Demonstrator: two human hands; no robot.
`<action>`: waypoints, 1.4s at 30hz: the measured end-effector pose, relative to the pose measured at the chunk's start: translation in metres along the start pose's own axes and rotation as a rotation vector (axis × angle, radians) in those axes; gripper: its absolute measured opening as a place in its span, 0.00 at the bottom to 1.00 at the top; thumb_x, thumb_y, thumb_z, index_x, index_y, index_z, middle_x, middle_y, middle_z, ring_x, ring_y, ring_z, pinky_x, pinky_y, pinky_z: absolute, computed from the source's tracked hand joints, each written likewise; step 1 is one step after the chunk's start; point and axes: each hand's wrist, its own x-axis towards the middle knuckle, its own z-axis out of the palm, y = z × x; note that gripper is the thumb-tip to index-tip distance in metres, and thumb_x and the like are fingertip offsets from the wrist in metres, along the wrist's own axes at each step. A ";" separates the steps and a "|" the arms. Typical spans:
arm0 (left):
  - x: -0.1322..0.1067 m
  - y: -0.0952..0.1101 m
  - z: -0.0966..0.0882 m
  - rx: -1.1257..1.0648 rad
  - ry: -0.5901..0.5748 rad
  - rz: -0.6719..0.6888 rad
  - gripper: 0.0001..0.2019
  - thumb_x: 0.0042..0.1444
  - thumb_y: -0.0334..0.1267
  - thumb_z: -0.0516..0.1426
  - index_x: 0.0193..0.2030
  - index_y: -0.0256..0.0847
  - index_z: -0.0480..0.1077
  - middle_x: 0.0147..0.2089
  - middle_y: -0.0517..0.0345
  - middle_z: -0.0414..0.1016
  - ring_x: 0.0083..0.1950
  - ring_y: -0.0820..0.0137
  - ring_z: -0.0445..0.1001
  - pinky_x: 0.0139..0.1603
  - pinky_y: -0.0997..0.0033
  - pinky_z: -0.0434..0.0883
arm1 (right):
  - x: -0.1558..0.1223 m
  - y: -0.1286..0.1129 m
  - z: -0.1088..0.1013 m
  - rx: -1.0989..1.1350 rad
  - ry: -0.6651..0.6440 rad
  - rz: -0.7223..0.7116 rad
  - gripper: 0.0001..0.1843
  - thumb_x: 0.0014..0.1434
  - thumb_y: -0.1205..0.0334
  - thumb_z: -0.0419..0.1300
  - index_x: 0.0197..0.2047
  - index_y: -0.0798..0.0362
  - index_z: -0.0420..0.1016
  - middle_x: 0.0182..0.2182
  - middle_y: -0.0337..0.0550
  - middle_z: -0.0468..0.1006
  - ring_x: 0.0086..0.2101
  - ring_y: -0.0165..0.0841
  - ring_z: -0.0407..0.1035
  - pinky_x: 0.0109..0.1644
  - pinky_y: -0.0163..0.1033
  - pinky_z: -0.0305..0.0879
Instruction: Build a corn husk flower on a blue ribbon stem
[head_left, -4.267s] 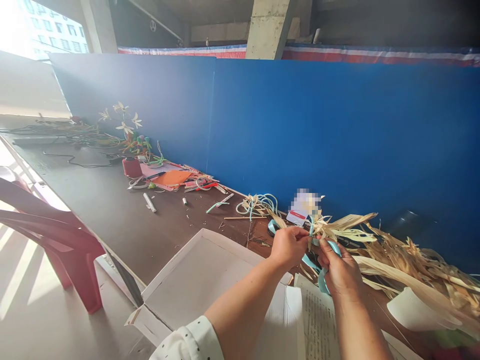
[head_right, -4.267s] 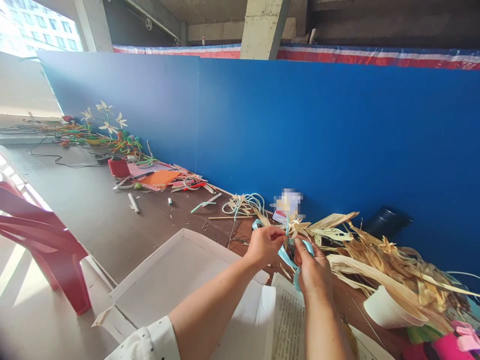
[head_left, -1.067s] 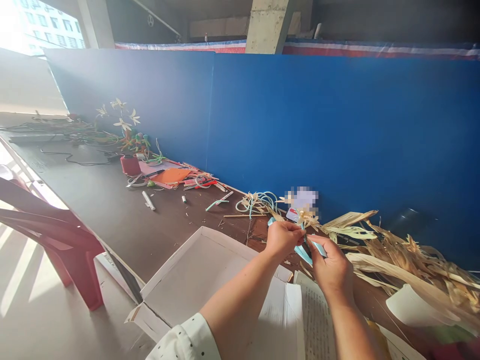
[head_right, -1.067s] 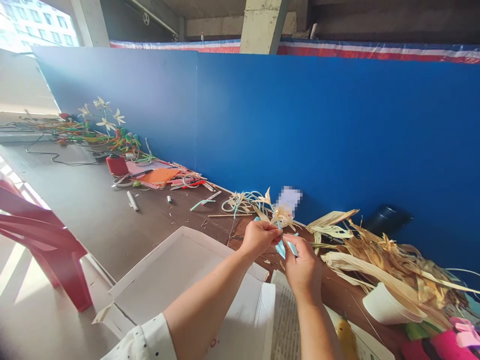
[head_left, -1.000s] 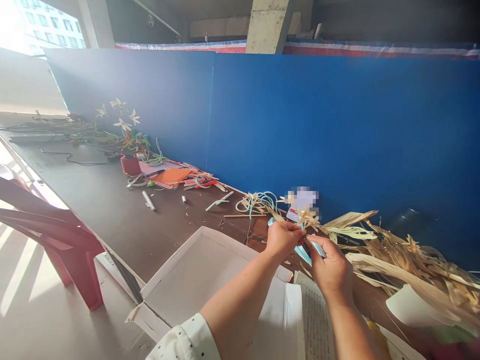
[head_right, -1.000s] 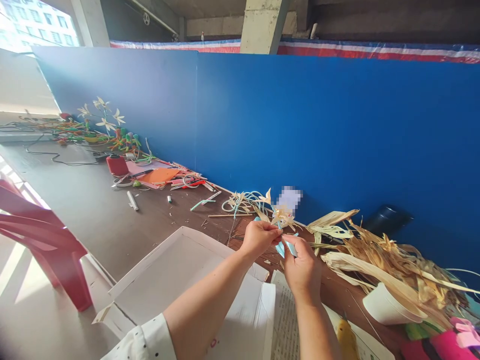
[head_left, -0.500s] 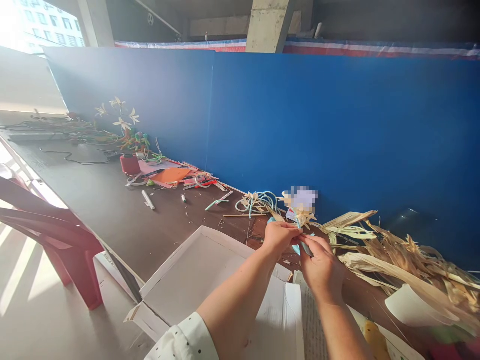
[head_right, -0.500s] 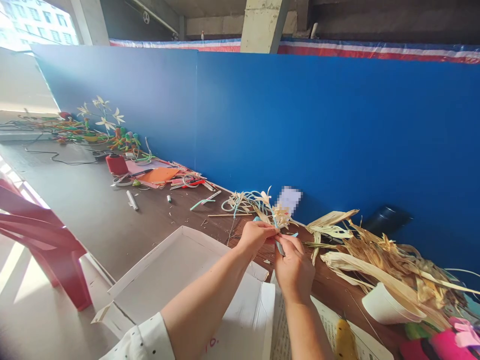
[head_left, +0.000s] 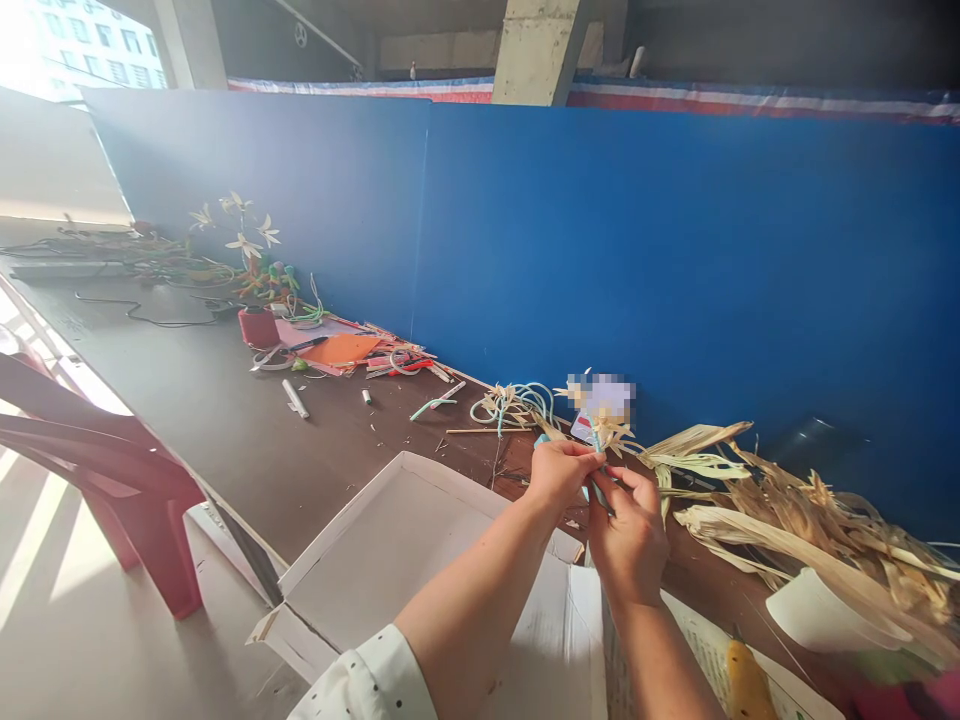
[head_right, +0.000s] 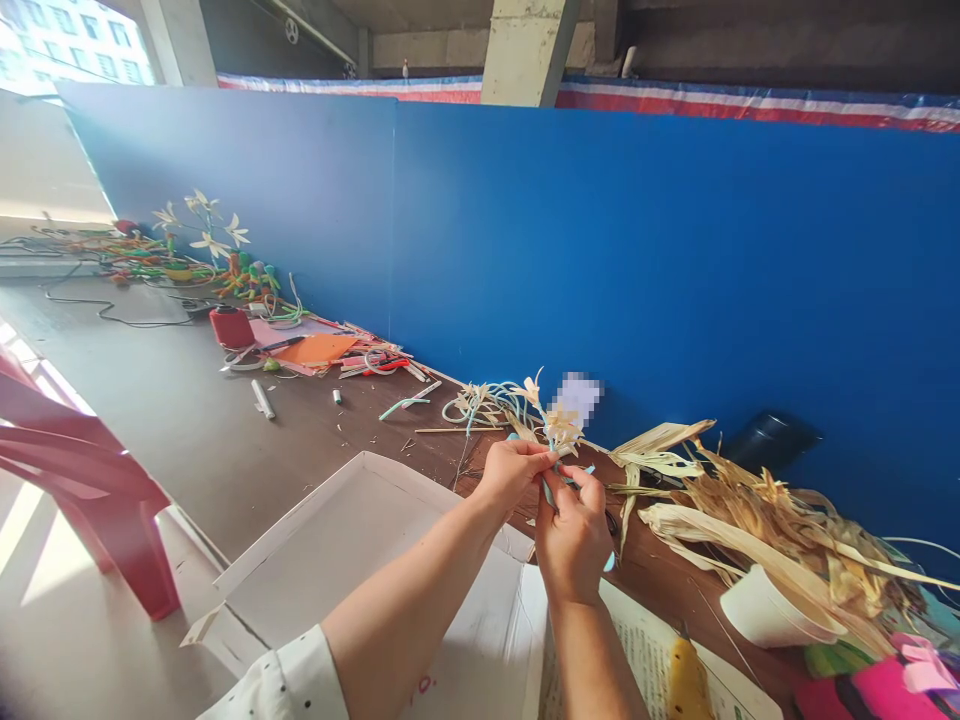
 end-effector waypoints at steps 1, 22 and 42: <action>0.001 -0.001 0.000 -0.005 -0.003 0.014 0.05 0.41 0.32 0.65 0.25 0.33 0.73 0.20 0.61 0.69 0.22 0.79 0.64 0.25 0.78 0.61 | 0.000 0.000 0.000 -0.011 -0.001 -0.001 0.17 0.61 0.53 0.52 0.44 0.48 0.78 0.47 0.48 0.72 0.42 0.39 0.70 0.39 0.41 0.64; 0.007 -0.015 -0.004 0.203 -0.160 0.218 0.10 0.46 0.39 0.62 0.33 0.35 0.77 0.28 0.59 0.74 0.29 0.76 0.67 0.31 0.77 0.65 | 0.020 0.046 -0.003 1.002 -0.359 0.721 0.26 0.44 0.51 0.69 0.47 0.47 0.76 0.37 0.41 0.80 0.37 0.41 0.75 0.43 0.48 0.73; 0.003 -0.006 -0.006 0.418 -0.162 0.455 0.05 0.48 0.37 0.62 0.30 0.39 0.78 0.31 0.60 0.67 0.35 0.73 0.67 0.38 0.75 0.64 | 0.027 0.029 -0.014 1.185 -0.299 0.915 0.16 0.42 0.53 0.70 0.33 0.53 0.78 0.24 0.39 0.74 0.23 0.29 0.67 0.22 0.33 0.67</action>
